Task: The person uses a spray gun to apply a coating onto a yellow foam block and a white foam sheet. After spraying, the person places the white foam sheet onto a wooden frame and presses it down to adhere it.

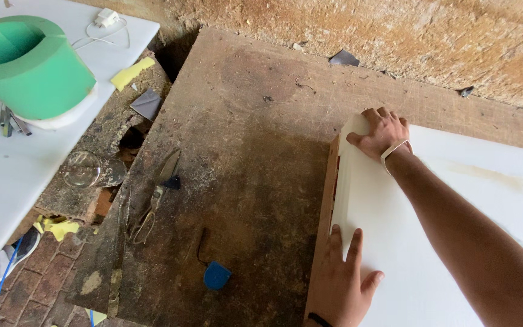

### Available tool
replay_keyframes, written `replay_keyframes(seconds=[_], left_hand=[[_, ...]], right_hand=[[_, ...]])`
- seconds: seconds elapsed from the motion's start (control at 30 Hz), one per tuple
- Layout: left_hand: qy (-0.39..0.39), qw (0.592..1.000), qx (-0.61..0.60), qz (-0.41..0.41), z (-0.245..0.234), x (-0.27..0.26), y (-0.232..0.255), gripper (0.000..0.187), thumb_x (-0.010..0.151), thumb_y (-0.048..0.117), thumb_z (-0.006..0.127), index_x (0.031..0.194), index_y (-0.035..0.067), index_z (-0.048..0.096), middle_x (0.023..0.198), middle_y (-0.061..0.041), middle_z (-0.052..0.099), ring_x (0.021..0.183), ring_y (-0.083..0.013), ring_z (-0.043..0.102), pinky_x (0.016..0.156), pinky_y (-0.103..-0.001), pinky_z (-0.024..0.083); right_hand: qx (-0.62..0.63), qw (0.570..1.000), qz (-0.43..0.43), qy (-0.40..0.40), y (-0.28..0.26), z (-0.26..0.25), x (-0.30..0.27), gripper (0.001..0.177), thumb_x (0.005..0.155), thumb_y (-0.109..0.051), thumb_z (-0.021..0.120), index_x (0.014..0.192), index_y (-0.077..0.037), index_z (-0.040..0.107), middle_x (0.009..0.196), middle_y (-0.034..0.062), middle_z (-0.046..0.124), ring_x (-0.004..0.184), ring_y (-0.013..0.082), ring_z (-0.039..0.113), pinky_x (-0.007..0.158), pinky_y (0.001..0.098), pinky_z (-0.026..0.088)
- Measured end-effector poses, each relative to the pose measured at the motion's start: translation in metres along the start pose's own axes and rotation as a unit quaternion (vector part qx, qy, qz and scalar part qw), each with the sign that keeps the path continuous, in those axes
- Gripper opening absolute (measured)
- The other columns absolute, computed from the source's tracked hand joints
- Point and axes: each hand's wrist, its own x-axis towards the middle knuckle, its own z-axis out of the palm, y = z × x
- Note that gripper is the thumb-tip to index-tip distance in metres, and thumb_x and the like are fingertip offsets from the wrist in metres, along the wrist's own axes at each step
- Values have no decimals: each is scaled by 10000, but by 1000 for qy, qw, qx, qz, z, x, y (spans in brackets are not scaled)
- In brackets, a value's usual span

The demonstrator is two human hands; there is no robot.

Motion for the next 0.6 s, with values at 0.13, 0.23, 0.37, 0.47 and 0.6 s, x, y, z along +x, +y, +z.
replay_keyframes(seconds=[0.13,0.23,0.37,0.47,0.6], left_hand=[[-32,999,5,-16,-5,0,1,904,967,477,695,1638,113,209,1613,-385,131,1465,-561,234,1120,-607,367],[-16,1000,12,0,-9,-1,0,877,988,483,683,1626,91,225,1604,-391,155,1482,-558,232,1123,-603,370],[-17,1000,4,-9,-10,-2,1,875,987,480,663,1631,95,214,1606,-387,158,1481,-549,230,1120,-598,365],[-25,1000,8,-17,-12,-1,-1,863,997,472,656,1623,81,209,1595,-399,163,1476,-553,227,1121,-594,367],[38,999,22,14,-7,-3,-5,821,979,426,686,1599,66,287,1570,-390,260,1444,-557,308,1057,-572,450]], right_hand=[[-2,1000,8,-10,-5,1,0,693,782,-546,725,1374,-200,621,1397,114,578,1371,303,477,1178,503,295],[-28,1000,0,-15,-8,4,1,702,789,-574,729,1372,-199,611,1416,115,559,1381,308,461,1166,514,289],[-59,998,9,-21,-8,12,2,755,810,-604,706,1424,-188,562,1445,127,524,1382,302,449,1156,513,283],[-68,997,11,-24,-12,22,4,798,835,-635,682,1457,-158,531,1481,131,506,1410,298,433,1177,512,270],[-52,999,-4,-12,-6,25,7,895,926,-734,548,1526,-106,329,1601,166,339,1483,344,293,1178,538,175]])
